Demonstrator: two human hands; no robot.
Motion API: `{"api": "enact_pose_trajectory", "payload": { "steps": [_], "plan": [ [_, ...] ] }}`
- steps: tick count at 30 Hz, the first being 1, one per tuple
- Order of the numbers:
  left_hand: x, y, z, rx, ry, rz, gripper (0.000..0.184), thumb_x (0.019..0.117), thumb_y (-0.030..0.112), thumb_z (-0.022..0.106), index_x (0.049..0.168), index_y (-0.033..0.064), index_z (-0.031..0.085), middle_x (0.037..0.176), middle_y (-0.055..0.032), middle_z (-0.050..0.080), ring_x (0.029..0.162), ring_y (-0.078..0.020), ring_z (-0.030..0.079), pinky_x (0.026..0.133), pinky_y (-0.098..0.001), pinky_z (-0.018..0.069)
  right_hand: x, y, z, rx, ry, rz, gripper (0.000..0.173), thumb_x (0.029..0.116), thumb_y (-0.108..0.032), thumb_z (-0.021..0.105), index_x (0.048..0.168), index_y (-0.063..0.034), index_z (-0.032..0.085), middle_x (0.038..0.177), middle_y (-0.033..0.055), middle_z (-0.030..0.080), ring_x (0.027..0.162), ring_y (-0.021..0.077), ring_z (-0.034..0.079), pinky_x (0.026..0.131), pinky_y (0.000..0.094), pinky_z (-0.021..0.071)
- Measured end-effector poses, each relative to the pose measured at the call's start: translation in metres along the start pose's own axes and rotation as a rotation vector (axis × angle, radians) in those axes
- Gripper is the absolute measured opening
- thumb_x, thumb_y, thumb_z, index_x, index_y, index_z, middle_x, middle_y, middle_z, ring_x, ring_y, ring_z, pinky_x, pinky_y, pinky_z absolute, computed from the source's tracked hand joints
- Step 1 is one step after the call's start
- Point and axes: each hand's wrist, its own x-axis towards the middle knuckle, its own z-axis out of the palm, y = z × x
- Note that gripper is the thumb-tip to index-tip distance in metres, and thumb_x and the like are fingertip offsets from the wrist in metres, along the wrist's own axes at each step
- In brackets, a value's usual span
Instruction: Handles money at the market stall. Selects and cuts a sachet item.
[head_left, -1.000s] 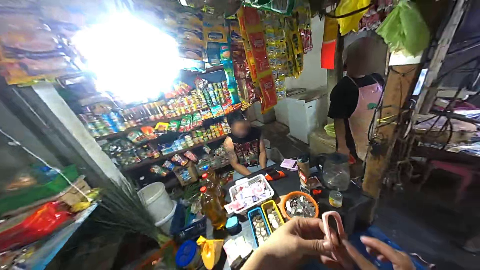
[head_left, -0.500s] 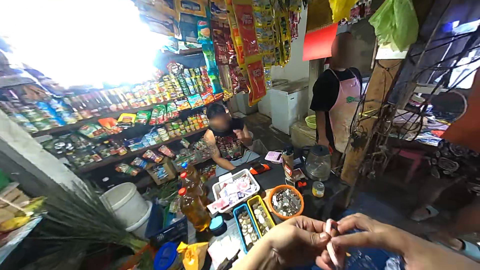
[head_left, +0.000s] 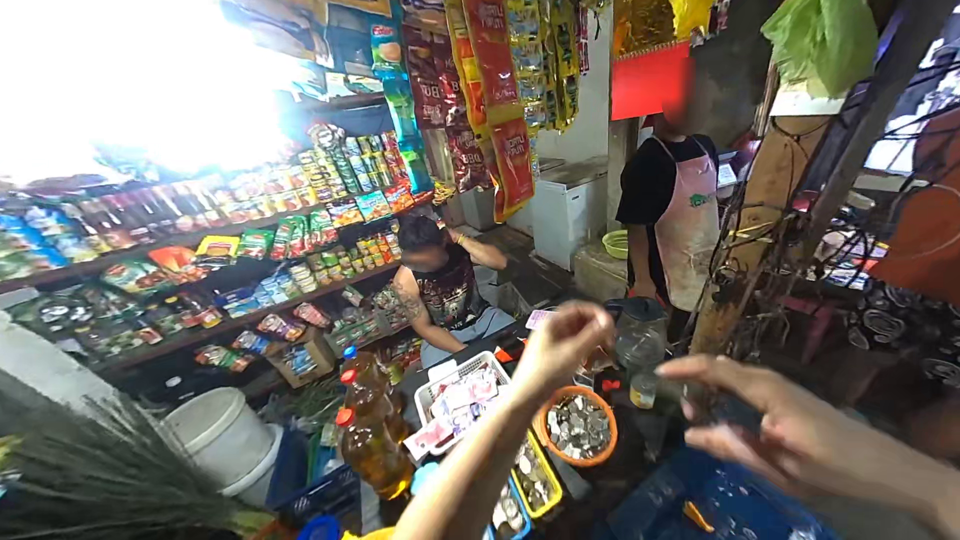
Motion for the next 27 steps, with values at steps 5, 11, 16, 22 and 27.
{"api": "enact_pose_trajectory", "payload": {
  "steps": [5,11,16,22,27],
  "plan": [
    [0.140,0.059,-0.067,0.668,0.598,0.439,0.072,0.0922,0.024,0.074,0.147,-0.0082,0.039,0.139,-0.0280,0.052,0.128,-0.0348,0.054,0.107,-0.0449,0.0469,0.076,0.005,-0.064,-0.214,0.071,0.216,0.054,0.0914,-0.056,0.068,0.125,-0.0150,0.062,0.087,-0.0060,0.065,0.072,0.0002,0.061,0.064,0.0222,0.0545],
    [0.205,0.081,-0.096,0.810,1.003,0.485,0.075,0.0822,0.026,0.082,0.140,-0.0056,0.046,0.137,-0.0286,0.051,0.129,-0.0402,0.050,0.109,-0.0454,0.0420,0.189,0.015,-0.123,-0.382,0.056,0.234,0.039,0.0934,-0.023,0.076,0.125,-0.0081,0.060,0.089,0.0120,0.066,0.068,0.0239,0.064,0.059,0.0466,0.0559],
    [0.202,0.077,-0.123,0.758,0.748,0.513,0.034,0.0931,0.021,0.071,0.121,0.0023,0.071,0.118,-0.0190,0.066,0.114,-0.0292,0.062,0.101,-0.0439,0.0488,0.258,0.016,-0.151,-0.489,0.043,0.138,0.034,0.0915,-0.025,0.078,0.116,-0.0047,0.065,0.089,0.0134,0.066,0.075,0.0243,0.062,0.070,0.0488,0.0525],
    [0.167,0.087,-0.160,0.188,0.239,0.579,0.041,0.1013,0.009,0.062,0.139,-0.0011,0.049,0.114,-0.0107,0.070,0.101,-0.0175,0.072,0.091,-0.0380,0.0619,0.284,-0.013,-0.160,-0.310,-0.104,0.097,0.020,0.0949,-0.026,0.068,0.110,-0.0131,0.066,0.073,-0.0046,0.061,0.057,0.0023,0.054,0.051,0.0198,0.0459],
    [0.140,0.113,-0.169,-0.003,0.112,0.545,0.028,0.1026,0.006,0.057,0.130,0.0032,0.053,0.105,-0.0047,0.072,0.094,-0.0162,0.073,0.087,-0.0371,0.0628,0.305,-0.038,-0.153,-0.108,-0.318,0.025,0.019,0.0945,-0.027,0.062,0.108,-0.0149,0.067,0.073,-0.0064,0.061,0.056,-0.0013,0.054,0.050,0.0121,0.0465]
  ]
}}
